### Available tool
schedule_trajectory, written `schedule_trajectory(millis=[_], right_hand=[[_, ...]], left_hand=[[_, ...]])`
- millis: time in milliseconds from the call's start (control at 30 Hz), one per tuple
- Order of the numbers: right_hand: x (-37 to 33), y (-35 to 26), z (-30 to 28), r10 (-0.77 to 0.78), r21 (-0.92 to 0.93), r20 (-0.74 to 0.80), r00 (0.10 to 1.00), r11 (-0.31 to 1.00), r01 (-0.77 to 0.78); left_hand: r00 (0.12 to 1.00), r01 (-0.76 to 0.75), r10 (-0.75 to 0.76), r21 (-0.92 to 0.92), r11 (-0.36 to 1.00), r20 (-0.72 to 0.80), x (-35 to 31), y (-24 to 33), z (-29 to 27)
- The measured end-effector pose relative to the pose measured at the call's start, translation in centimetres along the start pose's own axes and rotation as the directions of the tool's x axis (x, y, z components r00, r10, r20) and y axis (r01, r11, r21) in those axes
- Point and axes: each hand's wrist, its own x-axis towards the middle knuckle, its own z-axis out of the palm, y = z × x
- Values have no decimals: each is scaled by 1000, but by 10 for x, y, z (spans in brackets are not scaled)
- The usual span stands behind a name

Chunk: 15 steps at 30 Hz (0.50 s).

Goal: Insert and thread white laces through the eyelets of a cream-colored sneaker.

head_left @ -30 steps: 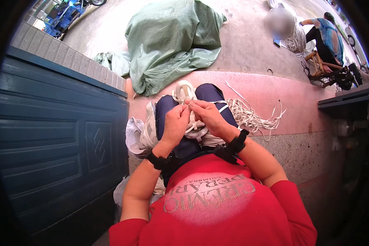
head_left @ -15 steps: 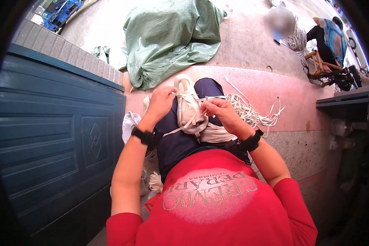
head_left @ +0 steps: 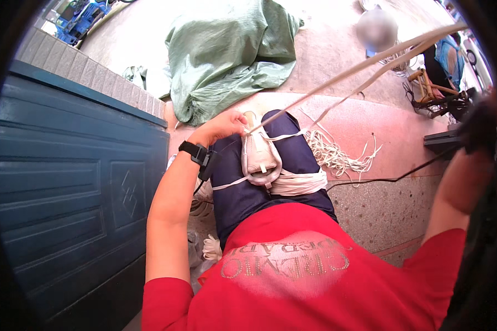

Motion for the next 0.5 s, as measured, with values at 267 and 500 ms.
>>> schedule_trajectory(millis=[267,500], right_hand=[[31,-40,19,36,41,-18,999,999,-35],[45,-67,32,84,103,-47,995,992,-78]], left_hand=[[955,-85,102,72,994,-279,-21,-5,18],[929,-9,-124,-356,934,-348,-95,-22,-24]])
